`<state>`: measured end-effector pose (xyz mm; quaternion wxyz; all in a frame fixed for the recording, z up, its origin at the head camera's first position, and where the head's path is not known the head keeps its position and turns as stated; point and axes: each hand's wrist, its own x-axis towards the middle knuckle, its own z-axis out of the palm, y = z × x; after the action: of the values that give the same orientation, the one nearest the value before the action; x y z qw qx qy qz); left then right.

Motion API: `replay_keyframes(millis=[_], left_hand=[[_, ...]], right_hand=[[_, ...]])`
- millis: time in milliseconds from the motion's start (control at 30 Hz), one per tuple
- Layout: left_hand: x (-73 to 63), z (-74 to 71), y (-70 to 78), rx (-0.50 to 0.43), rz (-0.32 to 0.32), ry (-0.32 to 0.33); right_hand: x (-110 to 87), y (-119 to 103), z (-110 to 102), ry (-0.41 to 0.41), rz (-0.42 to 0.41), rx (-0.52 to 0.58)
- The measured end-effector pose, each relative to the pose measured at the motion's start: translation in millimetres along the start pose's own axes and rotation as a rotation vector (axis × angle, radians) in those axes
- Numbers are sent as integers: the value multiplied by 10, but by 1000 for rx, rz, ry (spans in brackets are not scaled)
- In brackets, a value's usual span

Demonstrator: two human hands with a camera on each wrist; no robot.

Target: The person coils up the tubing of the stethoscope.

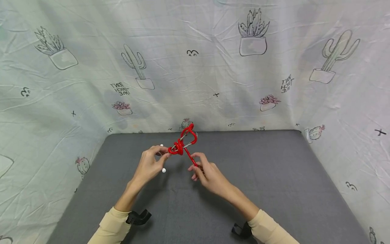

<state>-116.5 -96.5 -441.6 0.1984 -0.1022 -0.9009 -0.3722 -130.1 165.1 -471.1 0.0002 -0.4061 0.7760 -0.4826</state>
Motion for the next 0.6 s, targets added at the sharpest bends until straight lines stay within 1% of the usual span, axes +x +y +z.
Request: replay_keyframes(millis=[100, 167, 267, 400, 533, 600], left_hand=[[0, -16, -7, 9, -2, -6], [-5, -27, -5, 11, -3, -12], [-15, -37, -4, 13, -3, -25], [-21, -34, -3, 17, 3, -45], [-21, -33, 20, 15, 4, -58], [-22, -35, 39, 11, 5, -64]], right_hand=[[-10, -32, -7, -24, 17, 8], [-20, -50, -23, -55, 33, 14], [-39, -96, -67, -102, 43, -14], [-64, -142, -151, -176, -3, -64], [-67, -160, -235, -224, -93, -121], [-58, -174, -269, -227, -146, -158]])
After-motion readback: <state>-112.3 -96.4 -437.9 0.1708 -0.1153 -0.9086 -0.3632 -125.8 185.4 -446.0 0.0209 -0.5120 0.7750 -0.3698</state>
